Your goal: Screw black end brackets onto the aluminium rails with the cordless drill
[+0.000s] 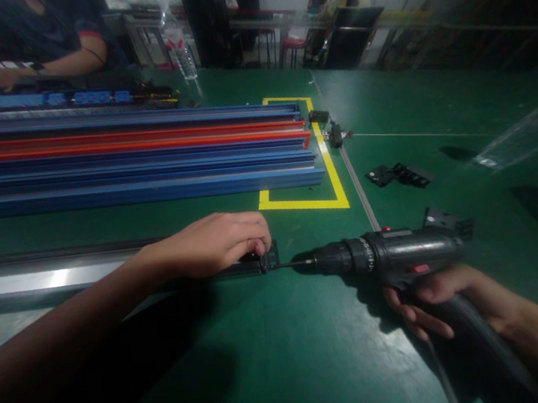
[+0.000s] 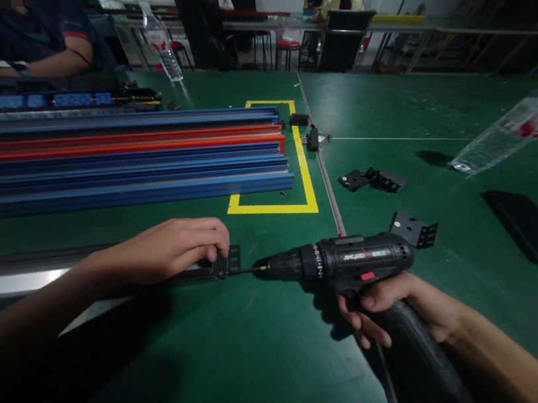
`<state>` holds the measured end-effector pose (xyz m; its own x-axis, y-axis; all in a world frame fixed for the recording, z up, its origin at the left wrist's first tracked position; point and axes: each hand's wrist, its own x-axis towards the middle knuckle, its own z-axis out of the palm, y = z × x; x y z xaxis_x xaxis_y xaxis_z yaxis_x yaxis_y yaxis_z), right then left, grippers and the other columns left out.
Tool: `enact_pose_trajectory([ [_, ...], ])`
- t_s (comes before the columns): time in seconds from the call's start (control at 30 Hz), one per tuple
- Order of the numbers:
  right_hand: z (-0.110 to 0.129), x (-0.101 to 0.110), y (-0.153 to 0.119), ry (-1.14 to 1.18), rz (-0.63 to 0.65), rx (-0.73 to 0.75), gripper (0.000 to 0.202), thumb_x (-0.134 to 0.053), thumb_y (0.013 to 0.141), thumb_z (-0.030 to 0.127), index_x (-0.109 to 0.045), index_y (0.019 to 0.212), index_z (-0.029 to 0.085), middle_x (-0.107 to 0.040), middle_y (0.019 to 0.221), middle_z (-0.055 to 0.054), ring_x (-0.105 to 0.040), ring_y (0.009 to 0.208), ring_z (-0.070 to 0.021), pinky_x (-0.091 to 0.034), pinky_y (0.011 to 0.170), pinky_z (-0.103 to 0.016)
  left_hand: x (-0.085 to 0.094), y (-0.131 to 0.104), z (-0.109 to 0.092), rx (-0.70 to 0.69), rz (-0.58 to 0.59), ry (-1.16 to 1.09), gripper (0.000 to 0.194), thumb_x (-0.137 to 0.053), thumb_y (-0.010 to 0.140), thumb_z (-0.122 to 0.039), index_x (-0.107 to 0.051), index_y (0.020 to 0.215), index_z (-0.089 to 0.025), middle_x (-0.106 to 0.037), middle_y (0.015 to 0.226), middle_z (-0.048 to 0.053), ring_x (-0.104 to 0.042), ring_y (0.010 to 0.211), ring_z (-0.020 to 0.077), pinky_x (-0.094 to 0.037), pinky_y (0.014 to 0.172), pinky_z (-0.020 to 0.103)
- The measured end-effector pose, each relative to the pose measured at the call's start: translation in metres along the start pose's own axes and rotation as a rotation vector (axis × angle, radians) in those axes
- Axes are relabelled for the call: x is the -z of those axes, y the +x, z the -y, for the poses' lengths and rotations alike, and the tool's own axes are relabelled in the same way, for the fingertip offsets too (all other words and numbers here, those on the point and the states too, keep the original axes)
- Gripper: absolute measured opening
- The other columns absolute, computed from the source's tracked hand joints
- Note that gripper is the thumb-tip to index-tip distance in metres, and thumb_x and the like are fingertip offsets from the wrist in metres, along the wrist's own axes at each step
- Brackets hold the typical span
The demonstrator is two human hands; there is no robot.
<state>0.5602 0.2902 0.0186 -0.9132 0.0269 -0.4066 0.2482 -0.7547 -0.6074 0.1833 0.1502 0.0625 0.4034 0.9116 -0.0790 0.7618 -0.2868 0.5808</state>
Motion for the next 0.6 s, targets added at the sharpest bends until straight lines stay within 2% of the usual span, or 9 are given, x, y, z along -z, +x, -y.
enact_pose_trajectory([
  [0.6,0.0005,-0.0002,-0.0009,-0.011,-0.016,-0.018,0.032,-0.065,0.079,0.022,-0.074,0.106,0.006,-0.074,0.088,-0.011,-0.065,0.054,-0.0096,-0.058,0.071,-0.029,-0.0008,-0.0002,0.0008,-0.022,-0.006,0.01,0.026,-0.041,0.101,-0.017,-0.067,0.098,-0.021,-0.063,0.104,0.0,-0.059,0.092,0.0128,-0.039,0.081,0.024],
])
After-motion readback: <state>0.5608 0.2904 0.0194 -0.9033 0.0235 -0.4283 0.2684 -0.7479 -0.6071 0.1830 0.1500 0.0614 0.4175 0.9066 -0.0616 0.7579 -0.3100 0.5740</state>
